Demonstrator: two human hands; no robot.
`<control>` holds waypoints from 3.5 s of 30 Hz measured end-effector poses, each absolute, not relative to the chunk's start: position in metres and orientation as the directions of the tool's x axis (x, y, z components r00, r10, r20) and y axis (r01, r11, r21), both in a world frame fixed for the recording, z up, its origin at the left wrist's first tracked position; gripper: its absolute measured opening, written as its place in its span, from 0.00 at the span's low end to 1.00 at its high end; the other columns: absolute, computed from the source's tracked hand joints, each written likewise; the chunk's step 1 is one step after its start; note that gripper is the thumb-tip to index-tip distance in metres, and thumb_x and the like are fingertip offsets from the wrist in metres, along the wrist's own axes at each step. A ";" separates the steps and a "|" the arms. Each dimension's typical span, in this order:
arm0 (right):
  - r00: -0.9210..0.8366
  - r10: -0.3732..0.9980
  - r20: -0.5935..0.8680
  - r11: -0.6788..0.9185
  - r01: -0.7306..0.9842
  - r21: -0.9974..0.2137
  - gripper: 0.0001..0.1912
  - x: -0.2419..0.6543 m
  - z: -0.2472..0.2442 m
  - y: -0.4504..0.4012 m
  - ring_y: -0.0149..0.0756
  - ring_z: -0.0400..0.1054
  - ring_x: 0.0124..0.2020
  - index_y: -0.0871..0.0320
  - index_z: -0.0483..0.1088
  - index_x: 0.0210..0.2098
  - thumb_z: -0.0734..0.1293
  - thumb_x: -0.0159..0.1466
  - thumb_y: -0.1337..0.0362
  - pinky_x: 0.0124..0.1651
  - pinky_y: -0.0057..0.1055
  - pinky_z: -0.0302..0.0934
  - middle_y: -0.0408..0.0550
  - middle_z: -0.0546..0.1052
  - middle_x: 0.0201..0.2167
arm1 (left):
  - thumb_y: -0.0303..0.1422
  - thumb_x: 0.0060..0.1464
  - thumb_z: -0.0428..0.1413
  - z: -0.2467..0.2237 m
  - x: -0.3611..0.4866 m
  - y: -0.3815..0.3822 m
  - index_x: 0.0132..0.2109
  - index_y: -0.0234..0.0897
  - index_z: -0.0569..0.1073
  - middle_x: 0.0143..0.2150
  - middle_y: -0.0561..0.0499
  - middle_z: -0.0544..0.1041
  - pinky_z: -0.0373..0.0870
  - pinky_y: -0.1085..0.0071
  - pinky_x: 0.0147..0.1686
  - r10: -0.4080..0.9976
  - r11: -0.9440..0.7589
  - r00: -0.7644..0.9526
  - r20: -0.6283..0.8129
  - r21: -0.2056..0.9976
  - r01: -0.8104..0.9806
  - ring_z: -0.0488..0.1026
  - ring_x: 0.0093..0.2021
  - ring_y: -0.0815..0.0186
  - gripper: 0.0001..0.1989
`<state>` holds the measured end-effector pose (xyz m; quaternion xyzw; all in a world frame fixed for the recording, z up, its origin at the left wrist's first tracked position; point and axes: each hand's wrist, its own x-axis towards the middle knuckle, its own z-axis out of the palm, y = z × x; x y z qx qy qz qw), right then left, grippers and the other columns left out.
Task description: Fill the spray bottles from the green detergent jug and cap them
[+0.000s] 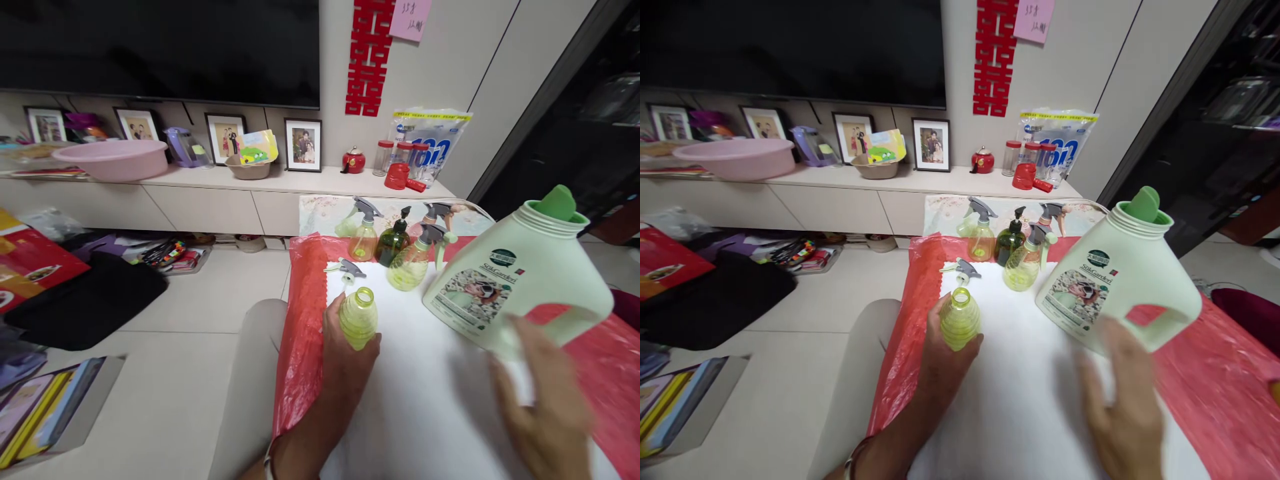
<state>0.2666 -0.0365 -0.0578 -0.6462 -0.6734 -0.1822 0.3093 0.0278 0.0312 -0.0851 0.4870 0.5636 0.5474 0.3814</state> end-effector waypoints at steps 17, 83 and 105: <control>-0.366 0.898 -0.245 0.362 0.930 -0.064 0.39 0.185 -0.082 -0.020 0.48 0.32 0.74 0.60 0.40 0.75 0.58 0.69 0.59 0.70 0.66 0.34 0.47 0.29 0.71 | 0.31 0.46 0.63 -0.085 0.029 0.032 0.61 0.37 0.61 0.62 0.38 0.69 0.64 0.46 0.62 0.953 -0.149 -0.247 0.177 0.980 0.129 0.68 0.62 0.49 0.36; -0.245 0.950 -0.195 0.044 0.720 -0.692 0.23 0.185 -0.079 -0.022 0.34 0.65 0.29 0.58 0.64 0.37 0.49 0.73 0.48 0.35 0.28 0.52 0.47 0.73 0.29 | 0.27 0.39 0.64 -0.078 0.024 0.036 0.60 0.39 0.62 0.59 0.41 0.70 0.66 0.52 0.60 0.964 -0.074 -0.248 0.097 0.992 0.100 0.69 0.61 0.50 0.39; -0.550 0.763 -0.339 0.125 0.641 -0.758 0.16 0.197 -0.020 -0.029 0.27 0.67 0.42 0.45 0.75 0.50 0.69 0.64 0.67 0.45 0.20 0.60 0.37 0.74 0.42 | 0.26 0.41 0.63 -0.074 0.023 0.034 0.60 0.40 0.62 0.60 0.42 0.70 0.63 0.51 0.61 0.979 -0.045 -0.194 0.058 0.996 0.072 0.67 0.62 0.50 0.38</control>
